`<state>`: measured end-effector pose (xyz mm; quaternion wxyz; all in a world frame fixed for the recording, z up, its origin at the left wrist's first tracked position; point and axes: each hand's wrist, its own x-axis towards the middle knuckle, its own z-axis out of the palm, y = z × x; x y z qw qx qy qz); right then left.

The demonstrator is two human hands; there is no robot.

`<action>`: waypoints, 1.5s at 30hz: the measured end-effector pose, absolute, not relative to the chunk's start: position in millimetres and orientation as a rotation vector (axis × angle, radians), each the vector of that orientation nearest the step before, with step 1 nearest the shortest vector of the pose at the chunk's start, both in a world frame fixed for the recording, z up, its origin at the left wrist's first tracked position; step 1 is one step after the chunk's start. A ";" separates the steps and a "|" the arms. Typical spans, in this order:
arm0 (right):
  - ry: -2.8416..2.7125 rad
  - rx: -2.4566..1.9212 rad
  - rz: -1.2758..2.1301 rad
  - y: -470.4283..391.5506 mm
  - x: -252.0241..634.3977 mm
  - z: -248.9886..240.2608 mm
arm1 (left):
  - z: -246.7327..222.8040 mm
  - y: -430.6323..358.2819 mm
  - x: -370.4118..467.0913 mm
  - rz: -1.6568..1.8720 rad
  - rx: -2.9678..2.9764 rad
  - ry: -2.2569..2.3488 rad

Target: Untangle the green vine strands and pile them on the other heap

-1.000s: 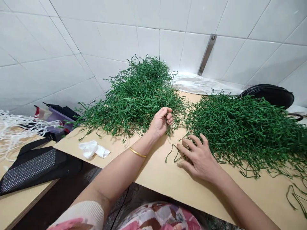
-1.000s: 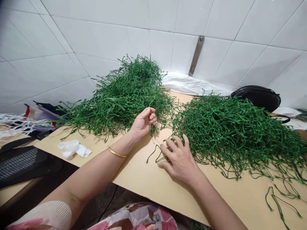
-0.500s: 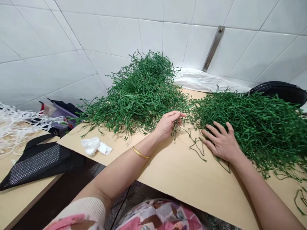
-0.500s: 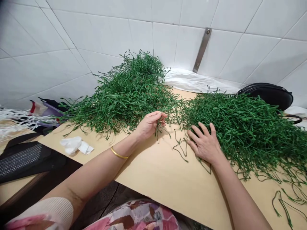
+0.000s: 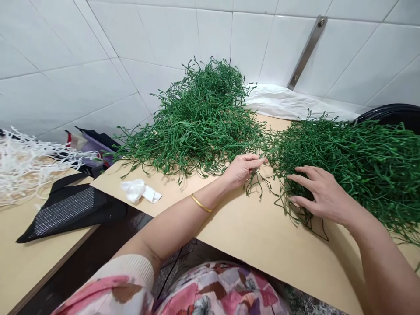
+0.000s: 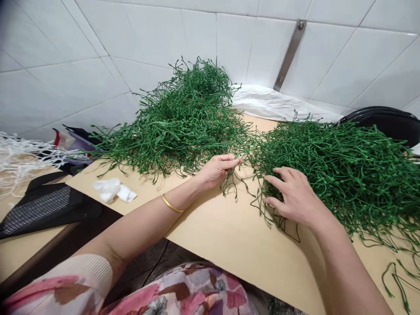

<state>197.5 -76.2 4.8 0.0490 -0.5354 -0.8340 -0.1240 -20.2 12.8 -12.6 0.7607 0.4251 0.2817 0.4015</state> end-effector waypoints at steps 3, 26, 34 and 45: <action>-2.464 -1.594 -0.408 -81.6 189.5 18.3 | -13.8 13.1 -19.8 0.891 0.920 0.619; -1.589 -1.567 0.642 -68.4 119.4 -4.7 | -22.6 6.4 -14.7 0.783 1.104 0.611; -1.790 -1.508 0.568 -72.2 108.3 -10.2 | -19.9 2.3 -14.6 0.735 1.050 0.575; -1.970 -1.399 0.629 -72.0 116.9 -6.1 | -20.7 2.1 -16.0 0.634 0.979 0.615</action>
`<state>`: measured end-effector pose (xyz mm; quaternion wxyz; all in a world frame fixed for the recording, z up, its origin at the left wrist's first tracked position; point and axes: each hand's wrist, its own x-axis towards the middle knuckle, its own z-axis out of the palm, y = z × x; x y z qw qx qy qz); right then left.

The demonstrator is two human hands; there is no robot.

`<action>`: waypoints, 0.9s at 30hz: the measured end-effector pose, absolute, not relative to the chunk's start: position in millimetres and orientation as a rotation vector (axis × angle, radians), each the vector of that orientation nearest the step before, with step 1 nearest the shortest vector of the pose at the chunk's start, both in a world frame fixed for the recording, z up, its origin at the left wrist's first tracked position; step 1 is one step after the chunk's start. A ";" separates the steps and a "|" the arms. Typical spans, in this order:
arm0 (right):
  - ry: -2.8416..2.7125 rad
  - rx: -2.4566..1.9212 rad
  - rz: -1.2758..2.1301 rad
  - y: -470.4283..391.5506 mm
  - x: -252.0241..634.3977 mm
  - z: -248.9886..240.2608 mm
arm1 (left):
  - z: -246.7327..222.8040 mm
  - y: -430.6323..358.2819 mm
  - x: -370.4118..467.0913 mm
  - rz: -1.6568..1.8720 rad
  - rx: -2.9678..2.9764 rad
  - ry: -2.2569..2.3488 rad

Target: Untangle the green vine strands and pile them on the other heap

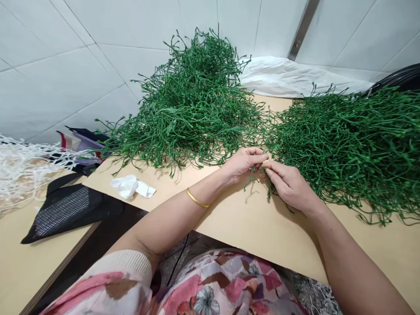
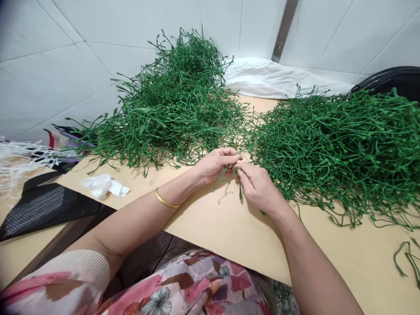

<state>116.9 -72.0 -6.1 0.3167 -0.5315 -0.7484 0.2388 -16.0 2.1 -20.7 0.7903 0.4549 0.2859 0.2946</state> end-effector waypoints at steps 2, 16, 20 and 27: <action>-1.989 -1.404 0.637 -71.5 117.3 -8.1 | -20.5 3.0 -16.2 0.649 1.004 0.630; -2.004 -1.537 0.182 -66.5 112.5 -17.0 | -19.5 -6.9 -10.0 0.695 1.341 0.683; -1.988 -1.508 0.192 -66.2 113.8 -14.8 | -21.0 -10.2 -8.3 0.680 1.131 0.619; -1.914 -1.339 0.432 -69.5 120.7 -6.6 | -8.9 -13.0 -13.7 0.524 0.818 0.533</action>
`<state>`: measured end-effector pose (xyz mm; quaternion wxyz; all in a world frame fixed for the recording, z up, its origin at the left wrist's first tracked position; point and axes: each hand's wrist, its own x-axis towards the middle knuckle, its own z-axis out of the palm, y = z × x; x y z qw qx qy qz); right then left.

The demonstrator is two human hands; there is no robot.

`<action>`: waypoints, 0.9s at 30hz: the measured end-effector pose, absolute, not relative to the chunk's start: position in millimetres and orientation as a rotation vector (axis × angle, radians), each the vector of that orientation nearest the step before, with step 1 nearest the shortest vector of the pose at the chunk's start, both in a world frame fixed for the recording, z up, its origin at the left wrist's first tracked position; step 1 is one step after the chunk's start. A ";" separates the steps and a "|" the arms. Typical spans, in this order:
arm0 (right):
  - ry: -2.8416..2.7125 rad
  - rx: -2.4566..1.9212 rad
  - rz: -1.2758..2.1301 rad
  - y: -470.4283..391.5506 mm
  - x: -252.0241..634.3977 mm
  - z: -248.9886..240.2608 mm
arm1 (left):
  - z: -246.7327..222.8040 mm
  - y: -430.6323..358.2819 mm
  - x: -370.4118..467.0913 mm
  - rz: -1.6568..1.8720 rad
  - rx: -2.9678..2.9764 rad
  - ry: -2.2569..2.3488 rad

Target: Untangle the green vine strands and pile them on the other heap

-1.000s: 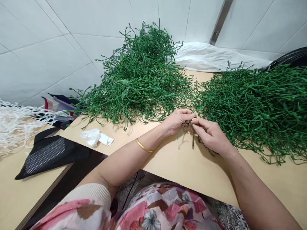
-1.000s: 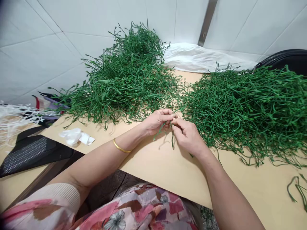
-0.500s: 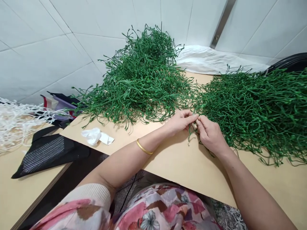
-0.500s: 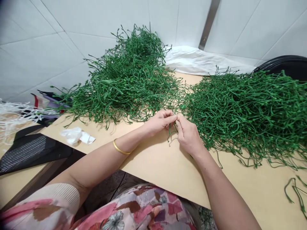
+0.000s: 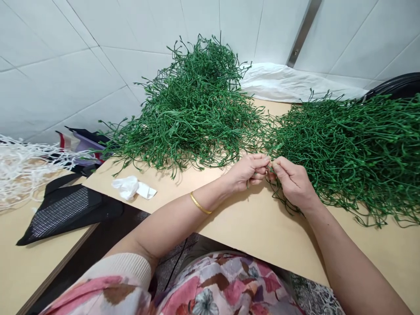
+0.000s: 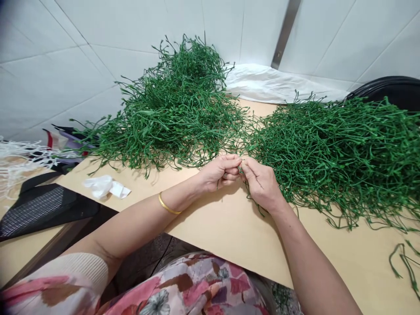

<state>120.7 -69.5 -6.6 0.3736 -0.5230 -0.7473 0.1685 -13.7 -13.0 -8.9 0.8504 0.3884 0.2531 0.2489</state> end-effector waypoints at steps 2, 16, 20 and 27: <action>-1.920 -1.390 0.372 -68.1 120.7 -9.2 | -11.1 -12.3 -12.1 0.604 0.843 0.561; -2.022 -1.540 0.088 -61.1 111.0 -13.6 | -19.0 -1.7 -3.2 0.763 0.321 0.510; -2.002 -1.437 0.416 -66.3 112.4 -8.8 | -13.0 4.5 -11.7 0.754 0.282 0.465; -1.372 -1.449 0.652 -62.6 123.1 -13.1 | -19.6 1.4 -11.1 0.772 0.547 0.460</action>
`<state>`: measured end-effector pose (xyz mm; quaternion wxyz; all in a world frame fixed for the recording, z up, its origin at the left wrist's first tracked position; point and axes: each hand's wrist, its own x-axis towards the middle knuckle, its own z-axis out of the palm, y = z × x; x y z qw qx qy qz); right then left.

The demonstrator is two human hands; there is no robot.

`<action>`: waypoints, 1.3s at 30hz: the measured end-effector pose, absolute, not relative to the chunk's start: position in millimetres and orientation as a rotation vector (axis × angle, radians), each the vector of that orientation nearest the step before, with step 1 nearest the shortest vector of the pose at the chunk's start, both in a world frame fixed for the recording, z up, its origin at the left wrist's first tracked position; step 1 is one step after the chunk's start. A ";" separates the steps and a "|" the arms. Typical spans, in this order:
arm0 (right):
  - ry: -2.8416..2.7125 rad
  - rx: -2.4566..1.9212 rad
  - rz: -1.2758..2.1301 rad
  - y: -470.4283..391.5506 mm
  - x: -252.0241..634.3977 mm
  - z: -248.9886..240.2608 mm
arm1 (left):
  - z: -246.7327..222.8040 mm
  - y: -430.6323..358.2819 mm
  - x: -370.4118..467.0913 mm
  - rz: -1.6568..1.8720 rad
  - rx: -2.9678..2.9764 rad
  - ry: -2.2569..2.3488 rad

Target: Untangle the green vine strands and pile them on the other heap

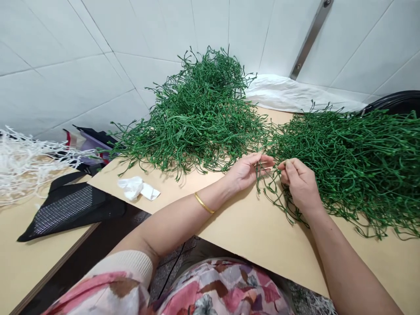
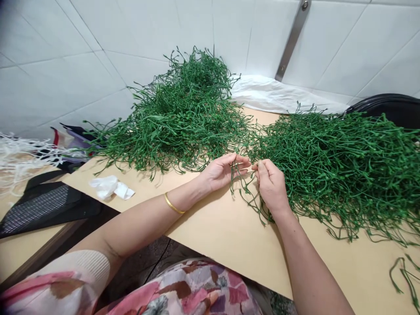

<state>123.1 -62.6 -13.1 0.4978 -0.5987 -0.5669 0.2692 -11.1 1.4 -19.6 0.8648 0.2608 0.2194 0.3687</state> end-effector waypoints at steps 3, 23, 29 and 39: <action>-1.338 -1.449 0.699 -63.3 117.6 -12.4 | -22.1 -0.8 -8.5 0.802 0.593 0.451; -1.874 -1.353 0.646 -63.9 125.4 -3.7 | -18.0 -9.0 -5.7 0.695 0.462 0.495; -1.881 -1.284 0.776 -62.7 133.9 -1.4 | -16.7 -11.2 -5.8 0.680 0.448 0.507; -1.648 -1.526 0.641 -60.6 119.0 -9.8 | -23.6 -4.3 -6.8 0.752 0.504 0.448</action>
